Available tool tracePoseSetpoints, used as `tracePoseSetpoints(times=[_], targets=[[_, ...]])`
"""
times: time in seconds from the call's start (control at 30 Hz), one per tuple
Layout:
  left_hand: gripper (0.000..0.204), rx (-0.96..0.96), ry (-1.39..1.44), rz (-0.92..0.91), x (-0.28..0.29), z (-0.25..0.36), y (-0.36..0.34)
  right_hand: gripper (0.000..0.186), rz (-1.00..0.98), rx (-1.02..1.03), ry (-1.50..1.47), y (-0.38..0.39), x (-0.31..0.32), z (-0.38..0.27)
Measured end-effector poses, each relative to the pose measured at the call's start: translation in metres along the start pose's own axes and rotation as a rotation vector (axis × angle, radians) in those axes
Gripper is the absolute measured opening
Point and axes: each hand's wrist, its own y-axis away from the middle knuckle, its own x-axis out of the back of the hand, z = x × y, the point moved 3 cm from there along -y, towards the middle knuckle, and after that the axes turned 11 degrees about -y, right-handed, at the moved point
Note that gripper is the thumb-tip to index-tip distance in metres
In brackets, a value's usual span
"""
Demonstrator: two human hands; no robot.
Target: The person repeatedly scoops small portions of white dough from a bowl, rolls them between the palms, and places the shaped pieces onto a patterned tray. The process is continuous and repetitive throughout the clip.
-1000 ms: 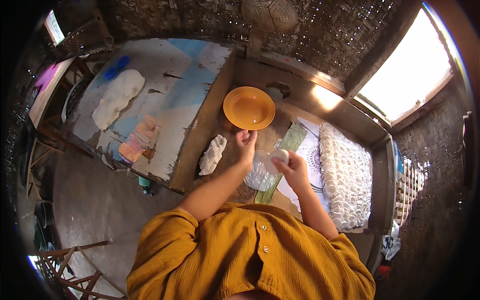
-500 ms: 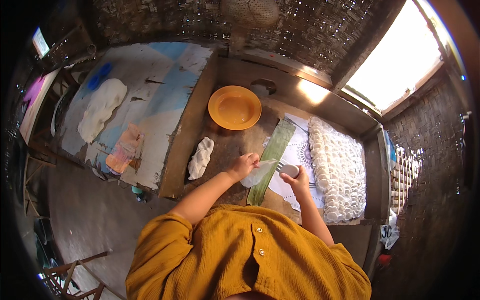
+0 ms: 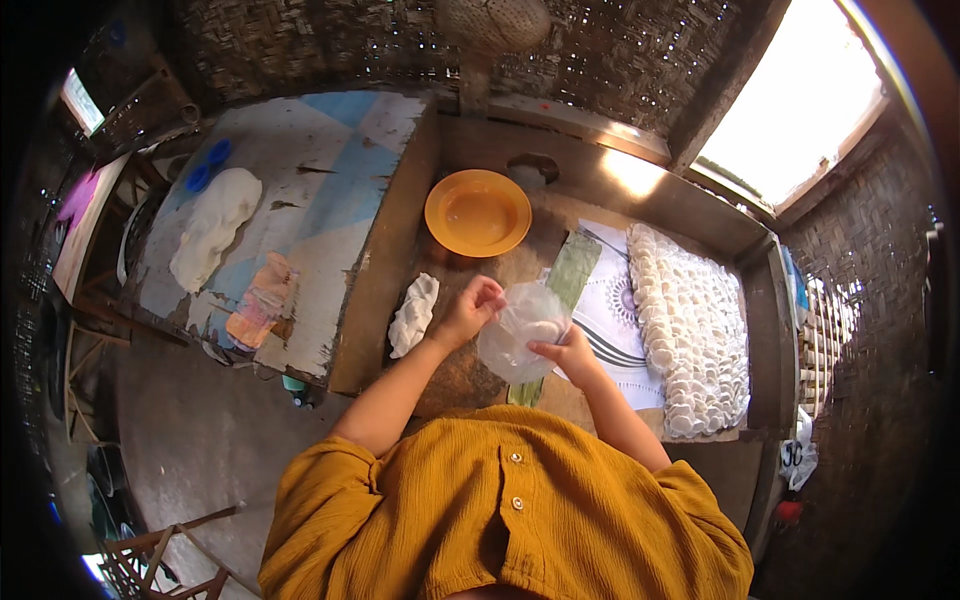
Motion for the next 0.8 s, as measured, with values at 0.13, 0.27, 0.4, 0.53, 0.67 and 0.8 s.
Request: tracePoseSetpoints(times=[0.13, 0.27, 0.4, 0.53, 0.67, 0.8], targets=[[0.03, -0.212, -0.449, -0.074, -0.037, -0.023, 0.046, 0.038, 0.112, 0.159, -0.444, 0.001, 0.035, -0.025], [0.038, -0.683, -1.108, -0.757, -0.081, -0.056, 0.097, 0.033, 0.184, 0.016, -0.147, -0.003, 0.051, -0.012], [0.041, -0.516, -1.211, -0.954, -0.089, -0.073, 0.1, 0.037, 0.123, 0.063, 0.729, -0.012, 0.03, 0.032], [0.04, -0.599, -1.38, -0.985, -0.093, -0.069, 0.098, 0.04, 0.304, 0.116, 1.101, -0.017, 0.028, 0.058], [0.039, -0.628, -1.47, -1.048, -0.096, -0.066, 0.095, 0.05, 0.331, 0.219, 1.151, -0.015, 0.031, 0.061], [0.04, -0.61, -1.493, -1.16, -0.1, -0.062, 0.088, 0.061, 0.3, 0.238, 1.144, -0.009, 0.03, 0.061]])
